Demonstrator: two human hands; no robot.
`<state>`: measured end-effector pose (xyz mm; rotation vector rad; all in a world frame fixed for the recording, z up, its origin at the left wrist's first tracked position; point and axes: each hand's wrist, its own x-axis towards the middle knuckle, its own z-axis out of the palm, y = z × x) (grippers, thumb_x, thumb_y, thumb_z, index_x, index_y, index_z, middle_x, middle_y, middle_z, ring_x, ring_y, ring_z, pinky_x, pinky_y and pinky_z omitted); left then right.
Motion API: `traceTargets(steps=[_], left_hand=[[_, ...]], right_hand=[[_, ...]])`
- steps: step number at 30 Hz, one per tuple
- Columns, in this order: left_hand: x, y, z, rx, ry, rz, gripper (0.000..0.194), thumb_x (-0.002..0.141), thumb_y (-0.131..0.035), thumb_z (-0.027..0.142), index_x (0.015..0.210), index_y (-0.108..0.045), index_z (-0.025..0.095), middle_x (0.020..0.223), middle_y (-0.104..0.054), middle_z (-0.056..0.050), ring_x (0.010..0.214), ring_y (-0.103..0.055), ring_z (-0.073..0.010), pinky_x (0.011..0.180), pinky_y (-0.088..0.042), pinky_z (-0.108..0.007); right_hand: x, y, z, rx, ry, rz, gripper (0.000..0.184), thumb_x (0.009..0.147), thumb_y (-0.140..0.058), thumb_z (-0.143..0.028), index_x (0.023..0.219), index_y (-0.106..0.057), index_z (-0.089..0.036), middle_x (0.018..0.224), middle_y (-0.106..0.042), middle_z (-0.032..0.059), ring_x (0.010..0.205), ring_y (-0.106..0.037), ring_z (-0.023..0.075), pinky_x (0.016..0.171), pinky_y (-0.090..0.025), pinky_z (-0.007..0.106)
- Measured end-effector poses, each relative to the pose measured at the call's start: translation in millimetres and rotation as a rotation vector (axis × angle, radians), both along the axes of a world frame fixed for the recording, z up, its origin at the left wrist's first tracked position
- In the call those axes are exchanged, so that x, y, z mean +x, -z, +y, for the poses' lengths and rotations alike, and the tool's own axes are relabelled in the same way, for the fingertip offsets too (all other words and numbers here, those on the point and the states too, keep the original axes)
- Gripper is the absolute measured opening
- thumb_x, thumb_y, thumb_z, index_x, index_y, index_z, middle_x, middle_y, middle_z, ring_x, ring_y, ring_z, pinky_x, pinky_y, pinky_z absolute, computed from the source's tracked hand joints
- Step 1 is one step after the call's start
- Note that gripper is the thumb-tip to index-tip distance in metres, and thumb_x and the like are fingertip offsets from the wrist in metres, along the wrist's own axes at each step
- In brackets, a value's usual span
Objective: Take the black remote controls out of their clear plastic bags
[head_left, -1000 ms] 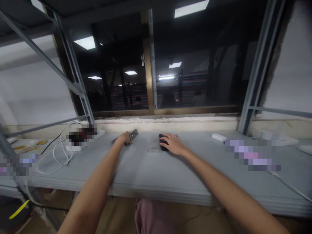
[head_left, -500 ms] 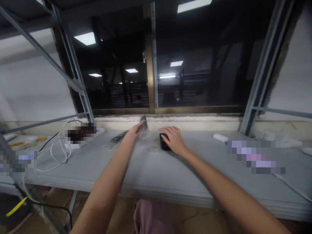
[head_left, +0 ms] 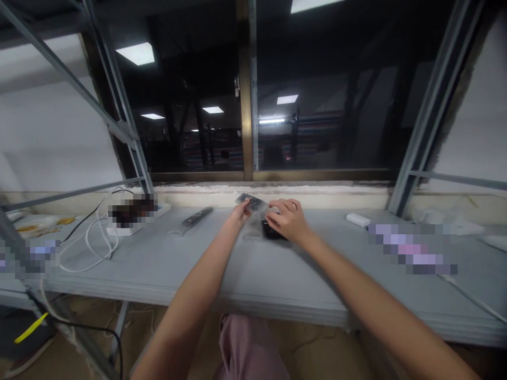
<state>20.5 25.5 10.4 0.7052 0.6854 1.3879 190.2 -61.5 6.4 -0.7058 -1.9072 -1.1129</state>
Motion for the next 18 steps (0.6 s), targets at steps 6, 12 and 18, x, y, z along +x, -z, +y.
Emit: traceTargets(steps=[6,12,18], left_hand=[[1.4,2.2,0.6,-0.007,0.011,0.016,0.012,0.087,-0.052,0.008,0.082,-0.062,0.011,0.06,-0.063,0.0,0.051,-0.056,-0.007,0.055,-0.045,-0.016],[4.3,3.4,1.8,-0.037,0.066,0.119,0.008,0.083,-0.059,0.013,0.076,-0.062,0.011,0.061,-0.063,-0.003,0.049,-0.057,-0.0085,0.054,-0.045,-0.018],[6.7,0.1,-2.4,0.011,0.052,0.087,0.011,0.085,-0.058,0.013,0.075,-0.061,0.01,0.065,-0.064,-0.004,0.052,-0.058,-0.0085,0.059,-0.048,-0.019]], right_hand=[[-8.3,4.9,0.6,0.018,0.04,-0.012,0.013,0.089,-0.054,-0.023,0.092,-0.067,-0.025,0.115,-0.064,0.0022,0.107,-0.05,0.019,0.094,-0.027,0.036],[-8.8,1.9,0.6,-0.009,0.119,0.172,0.018,0.089,-0.054,-0.02,0.098,-0.067,-0.028,0.129,-0.057,0.0013,0.122,-0.042,0.02,0.102,-0.022,0.041],[-4.2,0.1,3.0,-0.169,0.137,0.205,0.014,0.088,-0.056,-0.024,0.085,-0.07,-0.027,0.128,-0.058,0.0017,0.119,-0.045,0.0226,0.1,-0.026,0.045]])
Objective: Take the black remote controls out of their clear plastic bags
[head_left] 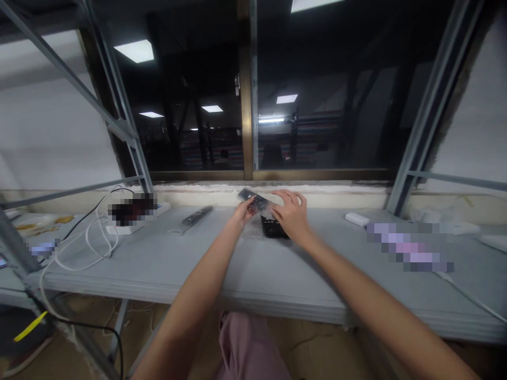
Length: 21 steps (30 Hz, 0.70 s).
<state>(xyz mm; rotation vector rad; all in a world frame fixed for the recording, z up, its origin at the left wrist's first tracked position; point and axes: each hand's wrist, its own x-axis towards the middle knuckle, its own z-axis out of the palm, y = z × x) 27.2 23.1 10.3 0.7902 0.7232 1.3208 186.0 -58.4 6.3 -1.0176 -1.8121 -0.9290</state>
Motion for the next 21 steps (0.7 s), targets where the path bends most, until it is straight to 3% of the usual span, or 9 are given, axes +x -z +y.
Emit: traceTargets(steps=[5,9,15,18,21], left_hand=[[5,2.1,-1,0.029,0.049,-0.005,0.008,0.086,-0.056,0.013,0.082,-0.063,0.011,0.067,-0.065,-0.003,0.057,-0.059,-0.0087,0.063,-0.049,-0.019],[9,3.2,-3,0.053,0.088,0.019,0.011,0.087,-0.055,0.015,0.086,-0.064,0.01,0.068,-0.065,-0.004,0.057,-0.059,-0.0089,0.063,-0.049,-0.02],[11,-1.0,-9,0.071,0.132,0.074,0.016,0.087,-0.057,0.026,0.085,-0.064,0.012,0.069,-0.065,-0.004,0.055,-0.058,-0.0095,0.059,-0.046,-0.02],[10,-4.4,-11,0.026,0.132,0.084,0.031,0.092,-0.047,0.035,0.079,-0.062,0.011,0.062,-0.062,-0.005,0.05,-0.055,-0.011,0.054,-0.045,-0.022],[11,-5.5,-11,-0.025,0.076,0.102,0.036,0.095,-0.037,0.033,0.077,-0.06,0.012,0.057,-0.06,-0.004,0.048,-0.054,-0.0119,0.052,-0.045,-0.023]], right_hand=[[2,3.4,7,-0.015,0.002,-0.1,0.031,0.085,-0.055,-0.011,0.109,-0.064,-0.029,0.135,-0.052,0.002,0.125,-0.041,0.0218,0.102,-0.026,0.043],[3,3.6,6,-0.009,0.008,-0.097,0.024,0.086,-0.057,-0.014,0.104,-0.065,-0.026,0.128,-0.058,0.0042,0.121,-0.046,0.0237,0.1,-0.027,0.044],[5,-1.5,1,0.02,0.034,-0.139,0.032,0.087,-0.053,-0.011,0.114,-0.06,-0.026,0.131,-0.056,0.0061,0.121,-0.046,0.0249,0.102,-0.025,0.047],[6,-1.2,2,0.047,0.033,-0.161,0.029,0.089,-0.05,-0.014,0.113,-0.06,-0.025,0.129,-0.057,0.0061,0.121,-0.046,0.0244,0.103,-0.023,0.047],[7,2.0,4,0.097,0.012,-0.198,0.022,0.091,-0.05,-0.018,0.107,-0.063,-0.024,0.122,-0.062,0.0046,0.117,-0.049,0.0229,0.103,-0.022,0.044]])
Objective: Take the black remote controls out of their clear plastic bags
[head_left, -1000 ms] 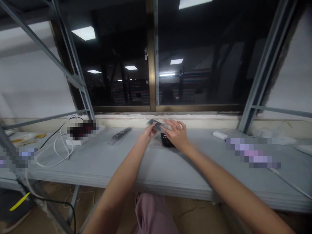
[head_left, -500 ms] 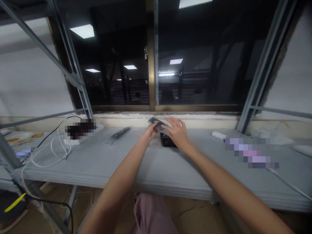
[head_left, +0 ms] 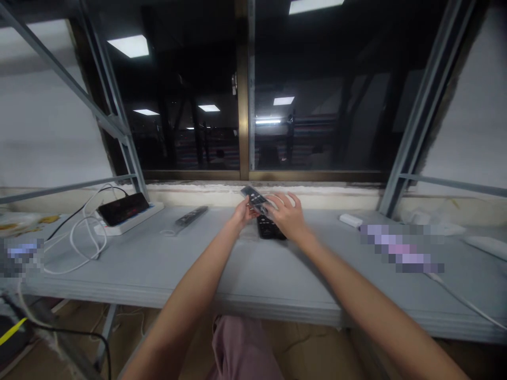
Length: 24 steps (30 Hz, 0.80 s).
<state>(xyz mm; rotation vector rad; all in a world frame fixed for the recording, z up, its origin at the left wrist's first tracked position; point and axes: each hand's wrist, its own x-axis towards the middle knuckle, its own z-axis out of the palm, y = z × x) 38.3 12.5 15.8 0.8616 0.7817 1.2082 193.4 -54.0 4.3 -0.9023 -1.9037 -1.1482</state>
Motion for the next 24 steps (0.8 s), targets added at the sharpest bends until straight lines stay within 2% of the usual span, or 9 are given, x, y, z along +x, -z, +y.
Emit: traceTargets(steps=[5,9,15,20,24], left_hand=[[-1,3.7,4,0.005,-0.132,0.028,0.027,0.091,-0.045,0.021,0.069,-0.057,0.013,0.053,-0.058,-0.002,0.043,-0.052,-0.0095,0.049,-0.042,-0.02],[-7,5.4,8,-0.01,-0.194,0.003,0.017,0.083,-0.055,0.011,0.067,-0.057,0.012,0.051,-0.058,-0.002,0.041,-0.052,-0.0084,0.05,-0.043,-0.019],[-14,6.9,14,-0.062,-0.238,0.015,0.015,0.082,-0.05,0.007,0.071,-0.058,0.012,0.048,-0.057,-0.001,0.039,-0.052,-0.0081,0.049,-0.044,-0.018],[-13,8.3,14,-0.011,-0.228,-0.027,0.009,0.079,-0.056,0.007,0.073,-0.059,0.012,0.051,-0.059,-0.001,0.044,-0.056,-0.0087,0.053,-0.046,-0.018],[-12,9.4,13,0.021,-0.229,0.004,0.013,0.082,-0.052,0.007,0.071,-0.058,0.012,0.052,-0.059,-0.002,0.043,-0.055,-0.0087,0.052,-0.046,-0.018]], right_hand=[[2,5.0,2,0.079,-0.075,-0.103,0.019,0.091,-0.052,-0.023,0.105,-0.065,-0.026,0.116,-0.066,0.0004,0.111,-0.052,0.0194,0.103,-0.021,0.039],[4,4.9,2,0.067,-0.115,-0.064,0.019,0.089,-0.055,-0.024,0.104,-0.066,-0.028,0.114,-0.066,0.0001,0.109,-0.053,0.0193,0.102,-0.022,0.04],[6,4.6,3,0.046,-0.127,-0.048,0.023,0.089,-0.053,-0.02,0.107,-0.065,-0.03,0.113,-0.066,0.0003,0.109,-0.053,0.0187,0.103,-0.021,0.04],[1,2.2,1,0.032,-0.063,-0.044,0.026,0.091,-0.05,-0.019,0.112,-0.062,-0.028,0.126,-0.06,0.0019,0.117,-0.048,0.0209,0.105,-0.019,0.044],[-3,2.2,2,-0.03,-0.047,-0.051,0.025,0.089,-0.052,-0.019,0.11,-0.062,-0.027,0.13,-0.057,0.0028,0.121,-0.045,0.0223,0.105,-0.021,0.045]])
